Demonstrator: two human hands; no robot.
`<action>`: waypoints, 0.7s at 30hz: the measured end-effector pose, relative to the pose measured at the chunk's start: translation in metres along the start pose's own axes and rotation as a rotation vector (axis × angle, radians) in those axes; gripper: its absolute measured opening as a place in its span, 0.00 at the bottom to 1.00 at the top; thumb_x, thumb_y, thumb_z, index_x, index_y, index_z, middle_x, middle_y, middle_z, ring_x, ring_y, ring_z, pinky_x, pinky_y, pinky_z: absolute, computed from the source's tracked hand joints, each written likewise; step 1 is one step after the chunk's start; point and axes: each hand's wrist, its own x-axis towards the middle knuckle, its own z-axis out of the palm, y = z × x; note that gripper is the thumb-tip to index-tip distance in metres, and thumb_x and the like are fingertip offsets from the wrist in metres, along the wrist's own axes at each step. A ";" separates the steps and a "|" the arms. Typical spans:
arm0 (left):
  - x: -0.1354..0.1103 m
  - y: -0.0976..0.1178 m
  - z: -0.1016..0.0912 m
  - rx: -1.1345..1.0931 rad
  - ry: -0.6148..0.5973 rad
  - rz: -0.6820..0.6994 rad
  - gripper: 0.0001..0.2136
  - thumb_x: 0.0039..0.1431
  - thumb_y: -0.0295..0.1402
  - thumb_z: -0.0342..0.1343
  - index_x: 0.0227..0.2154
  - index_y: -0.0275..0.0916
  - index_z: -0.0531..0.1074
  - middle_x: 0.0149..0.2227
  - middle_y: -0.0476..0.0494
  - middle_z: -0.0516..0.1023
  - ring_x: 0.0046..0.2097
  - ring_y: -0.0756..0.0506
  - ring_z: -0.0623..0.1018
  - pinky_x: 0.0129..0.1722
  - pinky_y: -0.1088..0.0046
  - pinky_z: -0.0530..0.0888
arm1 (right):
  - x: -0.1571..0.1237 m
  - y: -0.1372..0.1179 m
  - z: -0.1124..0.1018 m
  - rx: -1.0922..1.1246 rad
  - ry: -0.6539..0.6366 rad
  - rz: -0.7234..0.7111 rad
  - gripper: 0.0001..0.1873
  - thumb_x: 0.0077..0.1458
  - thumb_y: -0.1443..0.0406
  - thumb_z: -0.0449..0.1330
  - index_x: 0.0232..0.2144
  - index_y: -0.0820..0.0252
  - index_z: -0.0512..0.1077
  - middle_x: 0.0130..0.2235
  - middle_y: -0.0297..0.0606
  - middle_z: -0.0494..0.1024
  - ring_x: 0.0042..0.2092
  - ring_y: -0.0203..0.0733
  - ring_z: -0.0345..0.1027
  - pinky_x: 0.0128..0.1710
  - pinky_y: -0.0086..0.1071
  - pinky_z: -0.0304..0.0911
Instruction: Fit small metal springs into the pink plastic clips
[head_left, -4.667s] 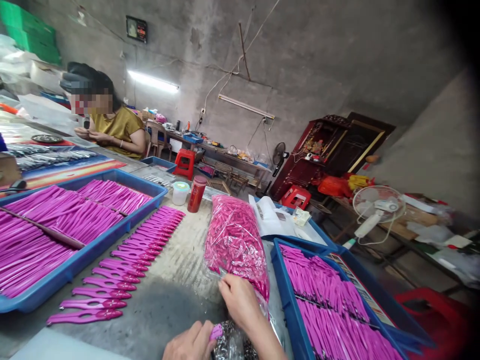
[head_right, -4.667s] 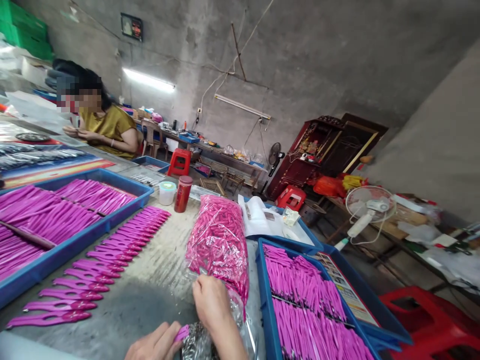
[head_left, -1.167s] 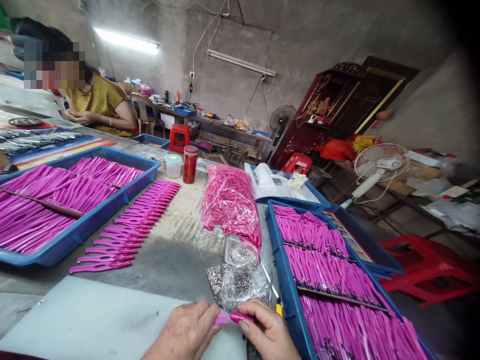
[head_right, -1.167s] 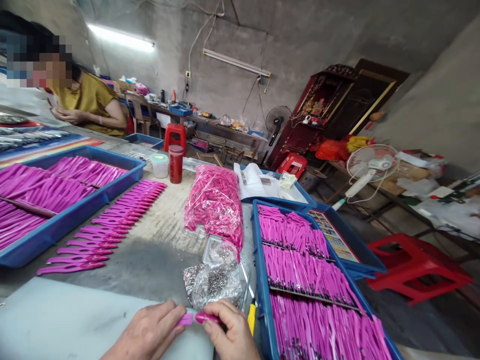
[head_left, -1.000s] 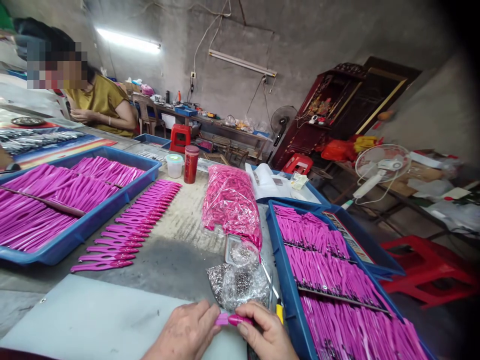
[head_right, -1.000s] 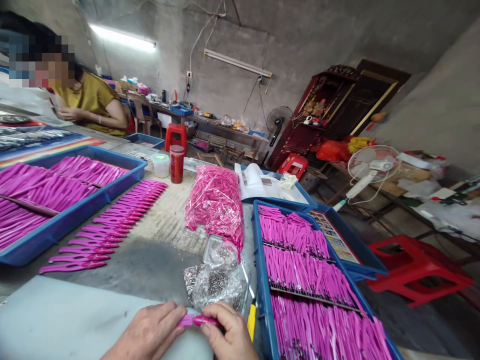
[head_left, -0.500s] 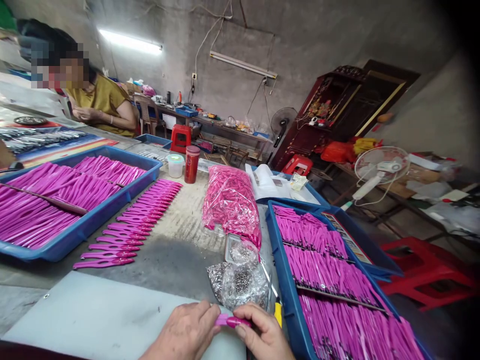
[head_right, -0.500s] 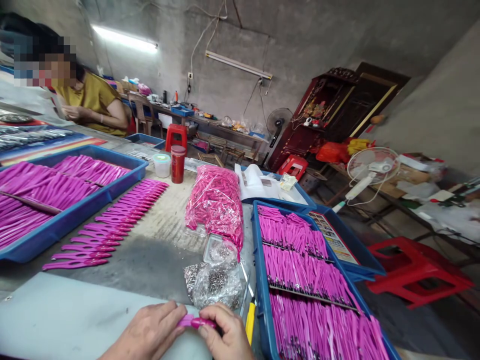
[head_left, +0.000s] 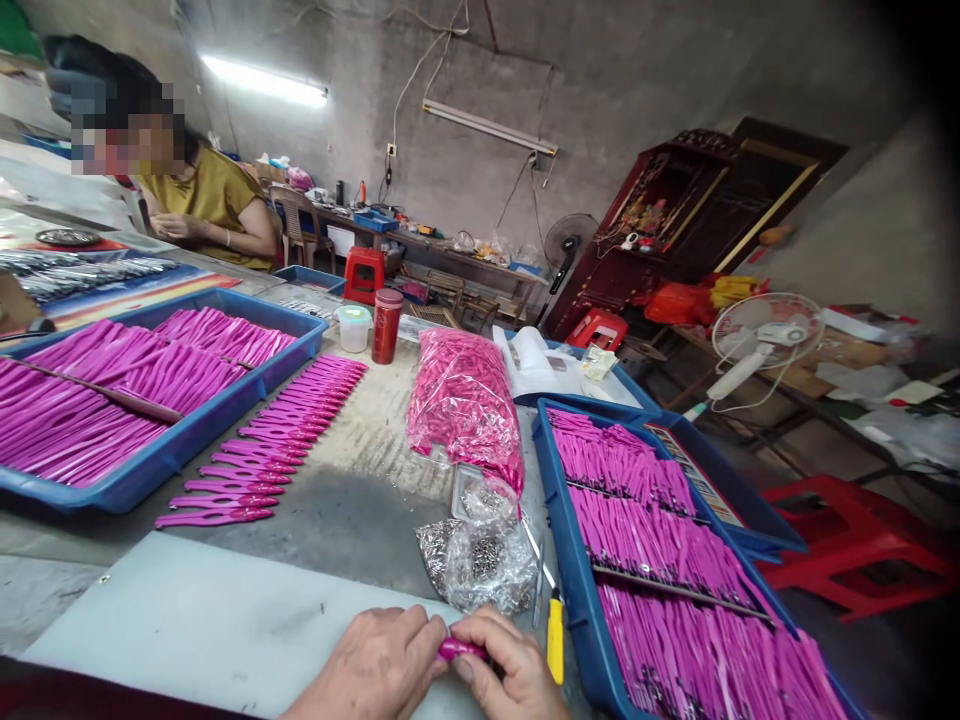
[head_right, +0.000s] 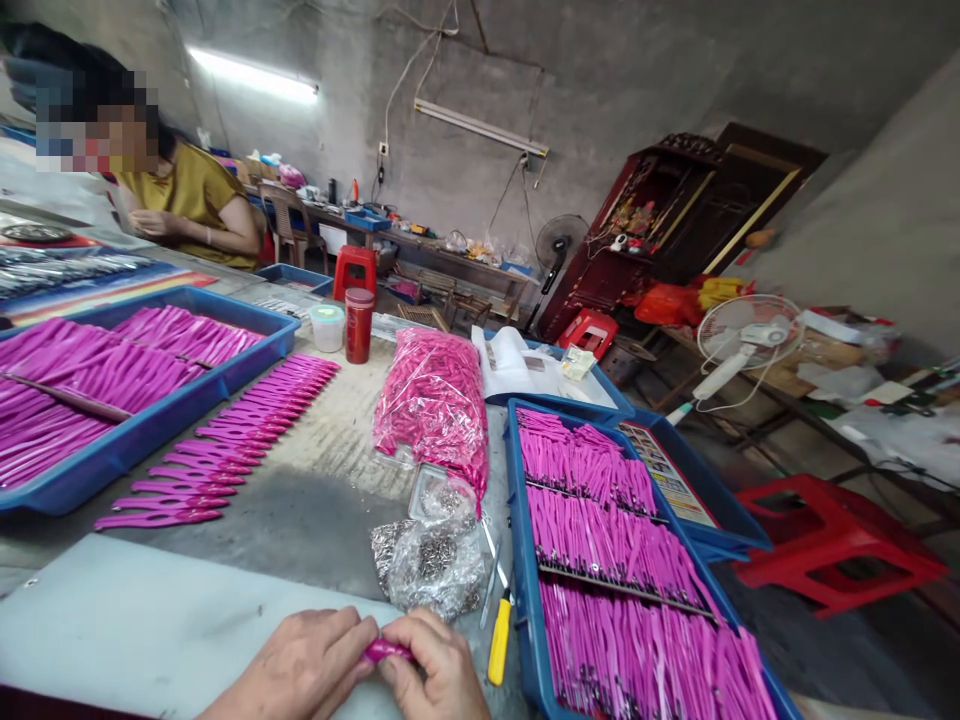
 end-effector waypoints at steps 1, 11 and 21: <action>0.000 0.000 -0.001 0.004 -0.008 0.006 0.05 0.61 0.28 0.42 0.31 0.40 0.61 0.25 0.50 0.69 0.25 0.48 0.73 0.23 0.74 0.69 | 0.000 0.000 0.000 0.002 -0.004 0.001 0.17 0.59 0.54 0.48 0.32 0.58 0.72 0.27 0.37 0.73 0.29 0.38 0.68 0.29 0.27 0.63; 0.004 0.003 -0.004 -0.019 0.005 -0.001 0.03 0.61 0.29 0.44 0.32 0.40 0.61 0.25 0.50 0.69 0.24 0.48 0.72 0.22 0.75 0.67 | -0.003 0.000 -0.009 -0.044 -0.038 -0.055 0.17 0.58 0.55 0.51 0.35 0.60 0.73 0.28 0.39 0.73 0.29 0.39 0.69 0.29 0.26 0.65; 0.004 0.006 -0.007 -0.010 0.053 -0.022 0.04 0.62 0.30 0.43 0.32 0.40 0.62 0.25 0.50 0.69 0.23 0.49 0.72 0.21 0.75 0.66 | 0.000 -0.006 -0.017 -0.040 -0.044 -0.068 0.13 0.58 0.58 0.52 0.34 0.58 0.73 0.27 0.37 0.74 0.28 0.38 0.69 0.27 0.26 0.65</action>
